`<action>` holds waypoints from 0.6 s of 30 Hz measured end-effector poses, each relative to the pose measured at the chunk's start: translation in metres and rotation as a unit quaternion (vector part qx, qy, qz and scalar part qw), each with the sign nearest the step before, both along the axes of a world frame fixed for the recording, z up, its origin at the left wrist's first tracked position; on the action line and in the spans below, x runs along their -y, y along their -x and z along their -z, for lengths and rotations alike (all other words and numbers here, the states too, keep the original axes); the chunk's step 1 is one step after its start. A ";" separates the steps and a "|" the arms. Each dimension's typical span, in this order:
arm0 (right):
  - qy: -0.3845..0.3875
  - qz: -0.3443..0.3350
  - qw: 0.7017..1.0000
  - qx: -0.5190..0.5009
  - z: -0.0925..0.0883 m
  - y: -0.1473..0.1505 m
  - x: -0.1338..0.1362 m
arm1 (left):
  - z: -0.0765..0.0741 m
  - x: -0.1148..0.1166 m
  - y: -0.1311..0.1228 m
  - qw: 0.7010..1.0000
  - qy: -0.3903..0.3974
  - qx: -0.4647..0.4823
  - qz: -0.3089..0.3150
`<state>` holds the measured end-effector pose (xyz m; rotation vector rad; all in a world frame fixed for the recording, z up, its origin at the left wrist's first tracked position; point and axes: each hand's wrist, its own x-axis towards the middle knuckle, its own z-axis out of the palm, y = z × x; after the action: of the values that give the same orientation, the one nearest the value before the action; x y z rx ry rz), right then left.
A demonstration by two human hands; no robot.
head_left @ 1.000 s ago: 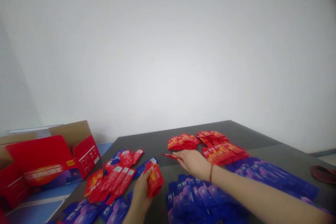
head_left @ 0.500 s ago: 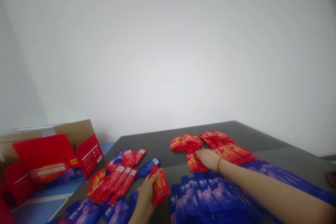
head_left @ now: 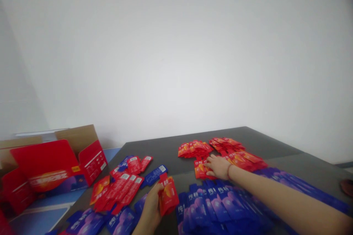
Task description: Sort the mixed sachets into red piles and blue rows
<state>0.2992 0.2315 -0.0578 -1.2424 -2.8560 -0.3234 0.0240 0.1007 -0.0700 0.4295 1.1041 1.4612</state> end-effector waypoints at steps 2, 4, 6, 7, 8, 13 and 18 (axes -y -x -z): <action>0.005 0.005 1.000 -0.007 0.000 0.001 0.001 | -0.003 0.002 0.000 1.000 0.004 -0.003 -0.004; 0.012 0.007 1.000 -0.017 -0.001 0.000 0.002 | -0.007 0.003 0.000 1.000 -0.005 -0.008 -0.006; 0.018 0.005 0.999 -0.033 -0.007 0.000 0.004 | -0.013 0.003 -0.001 1.000 -0.023 -0.010 -0.003; 0.019 0.004 0.999 -0.045 -0.011 0.001 0.005 | -0.015 0.002 -0.002 0.999 -0.034 -0.012 0.000; 0.020 0.000 0.998 -0.060 -0.016 0.004 0.008 | -0.018 0.001 -0.003 0.999 -0.046 -0.013 0.001; 0.039 -0.050 0.983 -0.174 -0.046 0.047 0.046 | -0.026 -0.012 -0.024 0.996 -0.091 -0.022 -0.007; 0.212 -0.026 0.910 -0.356 -0.052 0.104 0.093 | -0.023 -0.017 -0.041 0.991 -0.129 -0.017 -0.024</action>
<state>0.1956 0.1389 -0.0058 -1.0217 -2.3448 0.6563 0.0647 0.1175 -0.0466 0.6141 0.9608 1.6510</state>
